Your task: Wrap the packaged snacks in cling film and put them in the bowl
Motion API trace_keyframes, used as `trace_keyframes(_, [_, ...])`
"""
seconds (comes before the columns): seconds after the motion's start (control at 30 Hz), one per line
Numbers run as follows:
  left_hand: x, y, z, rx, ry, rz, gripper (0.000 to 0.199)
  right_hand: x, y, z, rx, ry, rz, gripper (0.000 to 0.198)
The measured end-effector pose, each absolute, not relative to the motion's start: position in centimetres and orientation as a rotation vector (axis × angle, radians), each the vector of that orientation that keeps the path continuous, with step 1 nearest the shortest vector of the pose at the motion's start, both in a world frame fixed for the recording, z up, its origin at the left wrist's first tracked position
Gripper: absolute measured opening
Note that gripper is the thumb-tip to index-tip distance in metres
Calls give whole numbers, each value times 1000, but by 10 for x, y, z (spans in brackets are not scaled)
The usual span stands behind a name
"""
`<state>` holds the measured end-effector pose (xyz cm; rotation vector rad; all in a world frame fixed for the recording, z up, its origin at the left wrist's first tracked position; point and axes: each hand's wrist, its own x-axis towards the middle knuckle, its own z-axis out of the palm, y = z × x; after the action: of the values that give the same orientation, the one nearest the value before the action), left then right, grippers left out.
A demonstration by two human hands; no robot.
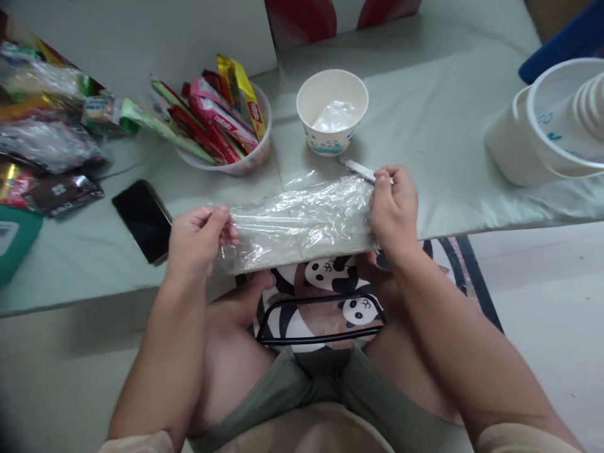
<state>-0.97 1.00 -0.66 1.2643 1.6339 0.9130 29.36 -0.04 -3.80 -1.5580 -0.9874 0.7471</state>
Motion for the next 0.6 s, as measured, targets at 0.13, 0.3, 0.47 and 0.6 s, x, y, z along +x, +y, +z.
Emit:
trace_keyframes(0.13, [-12,14,-9,1399,1744,882,31,291,-3,-37,-1647,-1011,841,14])
trace_keyframes(0.3, [-10,20,-13,1469,1880,829,36,290,-7,-33,-1694,-1150,706,33])
trace_keyframes(0.47, [-9,28,-20,1577,1964,797,39,289,10,-31,-1741,-1232,527,22])
trace_keyframes(0.6, [-5,30,-22,1675,2139,756,36,284,25,-32,-1727,-1354,395,21])
